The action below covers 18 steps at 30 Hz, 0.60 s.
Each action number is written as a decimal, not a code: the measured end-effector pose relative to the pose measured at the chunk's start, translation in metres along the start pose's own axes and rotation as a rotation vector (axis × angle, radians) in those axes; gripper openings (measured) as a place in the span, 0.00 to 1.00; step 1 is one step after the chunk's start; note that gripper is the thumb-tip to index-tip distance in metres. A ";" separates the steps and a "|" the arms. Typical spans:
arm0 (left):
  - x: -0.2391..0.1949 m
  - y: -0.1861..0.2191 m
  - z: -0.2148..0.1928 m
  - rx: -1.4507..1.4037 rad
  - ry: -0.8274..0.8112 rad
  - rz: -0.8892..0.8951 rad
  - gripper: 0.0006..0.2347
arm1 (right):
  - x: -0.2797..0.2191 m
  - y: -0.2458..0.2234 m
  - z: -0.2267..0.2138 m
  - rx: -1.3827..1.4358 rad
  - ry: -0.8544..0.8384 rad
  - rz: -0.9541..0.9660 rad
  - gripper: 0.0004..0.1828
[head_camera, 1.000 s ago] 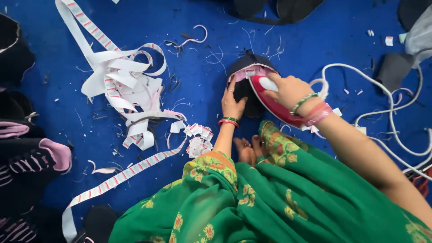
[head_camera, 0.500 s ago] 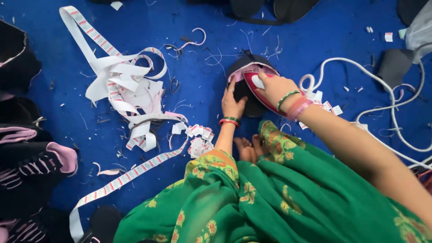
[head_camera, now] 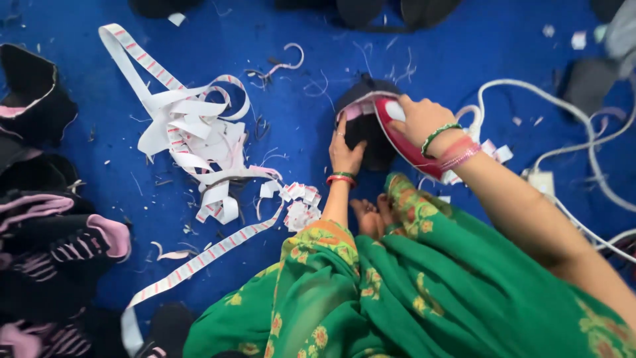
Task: Ironing size and brand labels onto the inner tongues of shoe upper components.
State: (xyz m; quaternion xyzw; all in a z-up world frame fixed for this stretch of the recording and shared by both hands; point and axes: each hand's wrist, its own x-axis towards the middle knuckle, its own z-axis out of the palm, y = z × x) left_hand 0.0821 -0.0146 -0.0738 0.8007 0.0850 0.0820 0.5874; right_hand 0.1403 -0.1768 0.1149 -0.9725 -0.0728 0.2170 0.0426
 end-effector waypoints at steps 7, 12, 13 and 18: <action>0.006 0.006 0.002 0.017 -0.016 0.039 0.40 | 0.055 0.003 0.015 0.123 0.083 -0.083 0.28; 0.003 0.009 0.001 0.020 -0.019 -0.021 0.40 | 0.034 0.016 0.018 0.092 -0.033 -0.205 0.30; 0.003 0.014 0.000 0.022 -0.014 -0.028 0.40 | 0.023 0.016 0.023 0.081 -0.004 -0.217 0.30; 0.002 0.012 0.006 0.046 0.005 -0.047 0.41 | 0.016 0.001 0.031 0.035 0.050 -0.145 0.27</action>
